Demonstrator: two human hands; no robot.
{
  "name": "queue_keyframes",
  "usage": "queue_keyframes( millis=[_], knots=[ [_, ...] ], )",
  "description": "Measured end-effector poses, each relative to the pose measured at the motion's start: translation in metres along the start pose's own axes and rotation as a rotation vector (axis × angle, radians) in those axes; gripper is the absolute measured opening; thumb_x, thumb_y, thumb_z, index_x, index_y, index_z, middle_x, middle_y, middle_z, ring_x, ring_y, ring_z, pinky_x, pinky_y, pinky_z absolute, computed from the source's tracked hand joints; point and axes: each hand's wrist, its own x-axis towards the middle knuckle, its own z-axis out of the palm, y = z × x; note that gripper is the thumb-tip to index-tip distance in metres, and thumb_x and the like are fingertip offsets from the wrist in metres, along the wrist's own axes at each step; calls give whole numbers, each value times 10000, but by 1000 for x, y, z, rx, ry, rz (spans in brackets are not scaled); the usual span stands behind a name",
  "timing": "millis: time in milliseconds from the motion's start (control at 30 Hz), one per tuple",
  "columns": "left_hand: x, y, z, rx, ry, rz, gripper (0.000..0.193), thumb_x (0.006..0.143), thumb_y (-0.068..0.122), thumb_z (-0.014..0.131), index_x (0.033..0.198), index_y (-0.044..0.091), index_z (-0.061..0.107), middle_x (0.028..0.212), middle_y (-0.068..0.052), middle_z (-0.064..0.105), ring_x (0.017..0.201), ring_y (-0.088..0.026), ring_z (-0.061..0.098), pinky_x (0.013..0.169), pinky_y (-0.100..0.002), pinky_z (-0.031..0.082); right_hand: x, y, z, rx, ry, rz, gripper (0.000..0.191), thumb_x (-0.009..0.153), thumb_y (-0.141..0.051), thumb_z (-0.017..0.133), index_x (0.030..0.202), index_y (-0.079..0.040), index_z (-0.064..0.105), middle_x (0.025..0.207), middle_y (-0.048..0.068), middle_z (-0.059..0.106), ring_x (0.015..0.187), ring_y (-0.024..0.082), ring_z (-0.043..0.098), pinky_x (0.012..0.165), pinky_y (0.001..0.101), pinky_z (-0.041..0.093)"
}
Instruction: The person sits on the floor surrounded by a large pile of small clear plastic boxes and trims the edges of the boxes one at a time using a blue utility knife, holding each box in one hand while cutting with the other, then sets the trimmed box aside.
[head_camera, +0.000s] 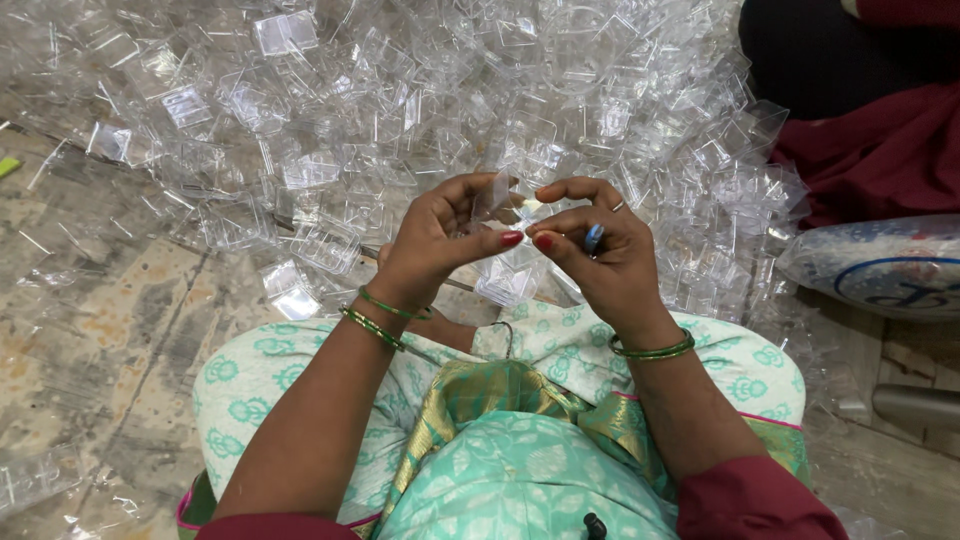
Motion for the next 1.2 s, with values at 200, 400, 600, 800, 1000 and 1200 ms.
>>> queue_keyframes(
  millis=[200,400,600,800,1000,1200],
  knots=[
    [2,-2,-16,-190,-77,-167,582,941,269,746,1407,-47,598,1177,-139,732,1112,-194,696,962,-329,542,0,1,-2,-101,-53,-34,98,970,-74,763,1063,-50,784,1334,69,612,939,34,553,741,196,456],
    [-5,7,-23,-143,-199,-169,602,893,201,782,1408,-35,577,1270,-122,721,1211,-197,656,1106,-339,477,4,5,-5,-142,-59,-101,178,889,-101,830,1044,-70,750,1327,59,628,926,41,523,716,203,406],
    [-5,20,-32,102,-191,134,773,811,-30,841,1469,62,446,1490,-110,582,1493,-239,476,1284,-395,358,10,9,-14,-79,15,179,371,960,-279,653,1269,-90,570,1111,-39,621,978,7,548,866,195,459],
    [-5,24,-37,217,-177,180,807,801,-36,848,1486,70,435,1506,-88,548,1518,-238,438,1309,-386,314,7,12,-5,-409,-158,220,521,829,-458,796,1138,-85,603,834,13,501,731,119,465,650,302,429],
    [-8,28,-31,210,-249,109,807,795,-13,849,1491,58,448,1489,-76,537,1501,-234,457,1280,-380,357,8,7,5,-723,-89,43,793,575,-637,937,914,-65,505,733,48,544,640,213,554,592,370,457],
    [-8,32,-27,288,-261,75,781,754,4,858,1443,51,495,1476,-79,535,1491,-232,445,1259,-380,366,9,6,6,-797,-86,56,806,546,-651,928,885,-54,506,686,72,536,603,266,555,572,411,446]
  ],
)
